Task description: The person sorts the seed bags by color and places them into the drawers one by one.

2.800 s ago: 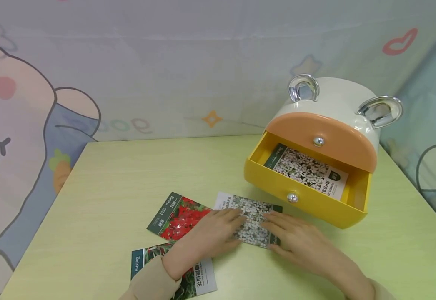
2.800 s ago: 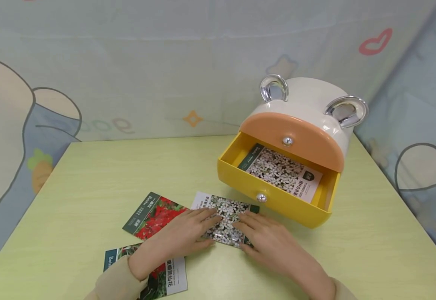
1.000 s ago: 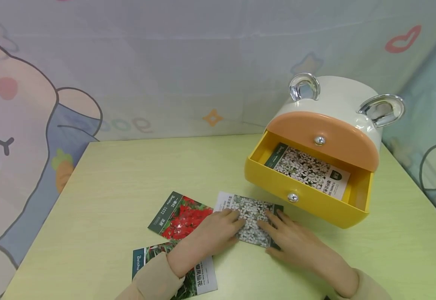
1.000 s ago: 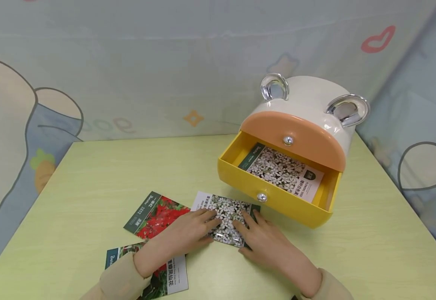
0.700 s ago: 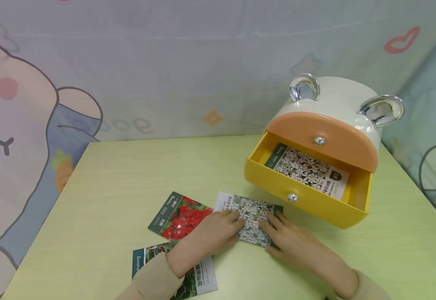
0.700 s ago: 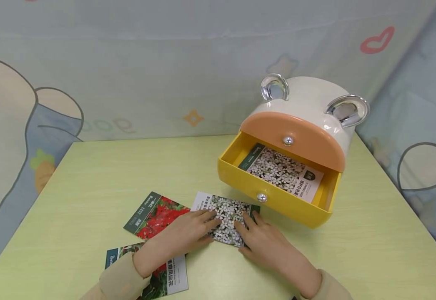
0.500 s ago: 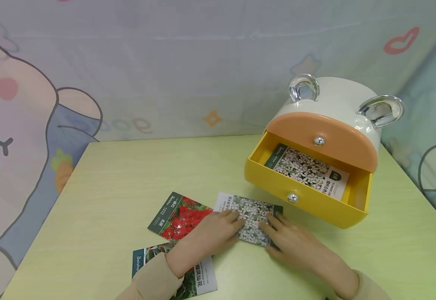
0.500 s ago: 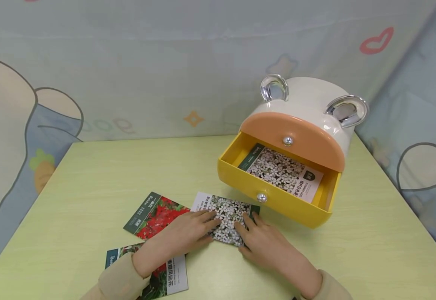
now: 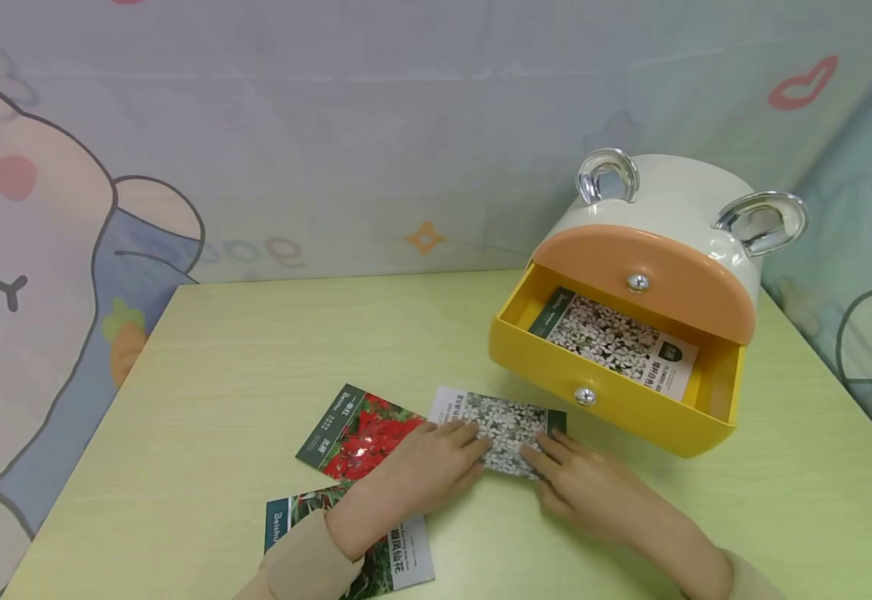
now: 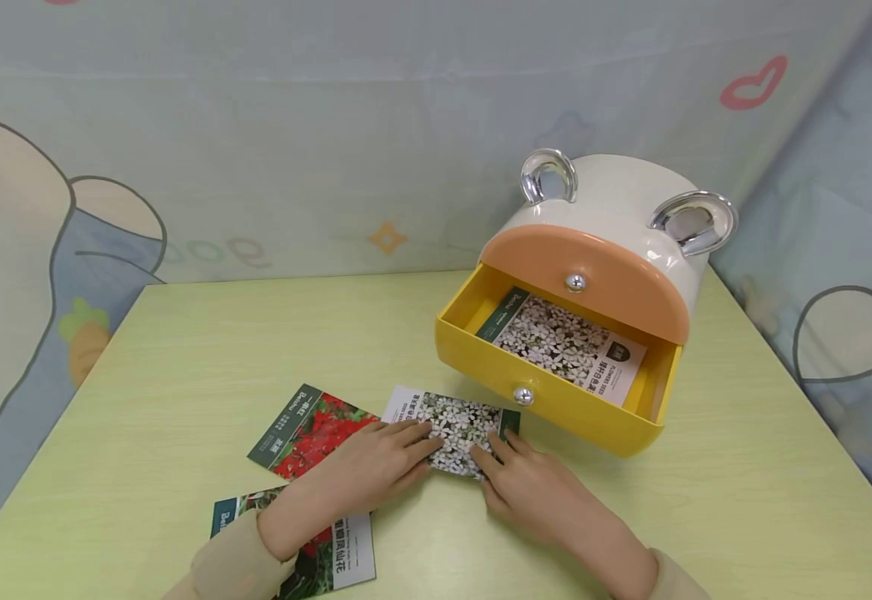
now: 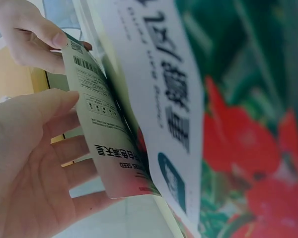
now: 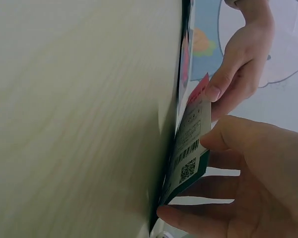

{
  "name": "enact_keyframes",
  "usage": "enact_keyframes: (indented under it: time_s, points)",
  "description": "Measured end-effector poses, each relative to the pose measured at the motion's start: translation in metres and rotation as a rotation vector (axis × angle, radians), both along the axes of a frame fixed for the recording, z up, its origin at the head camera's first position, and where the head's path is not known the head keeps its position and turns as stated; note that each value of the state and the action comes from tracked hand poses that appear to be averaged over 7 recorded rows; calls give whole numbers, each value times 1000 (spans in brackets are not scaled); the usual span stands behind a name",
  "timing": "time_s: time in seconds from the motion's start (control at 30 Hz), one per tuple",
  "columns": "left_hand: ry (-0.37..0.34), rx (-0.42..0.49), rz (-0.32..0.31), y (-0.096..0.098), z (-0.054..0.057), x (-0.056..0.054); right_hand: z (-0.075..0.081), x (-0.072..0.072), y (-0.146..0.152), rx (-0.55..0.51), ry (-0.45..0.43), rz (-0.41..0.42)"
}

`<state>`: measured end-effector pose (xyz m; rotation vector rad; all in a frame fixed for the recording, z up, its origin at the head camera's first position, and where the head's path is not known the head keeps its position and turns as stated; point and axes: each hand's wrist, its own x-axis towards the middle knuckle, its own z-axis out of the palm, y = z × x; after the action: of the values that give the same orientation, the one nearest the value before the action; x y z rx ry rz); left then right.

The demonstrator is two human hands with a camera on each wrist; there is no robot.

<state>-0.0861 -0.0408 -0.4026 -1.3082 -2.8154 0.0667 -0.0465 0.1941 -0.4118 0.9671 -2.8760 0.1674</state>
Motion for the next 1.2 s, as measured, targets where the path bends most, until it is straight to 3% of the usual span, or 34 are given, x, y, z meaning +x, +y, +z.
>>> enact_keyframes:
  time_s: [0.4,0.8,1.2]
  points:
    - [8,74,-39,-1,3,0,4,4,4,29,197,50]
    - [87,101,-133,-3,6,0,10,8,6,24,277,38]
    - [125,108,-147,-4,12,1,12,9,7,-29,317,43]
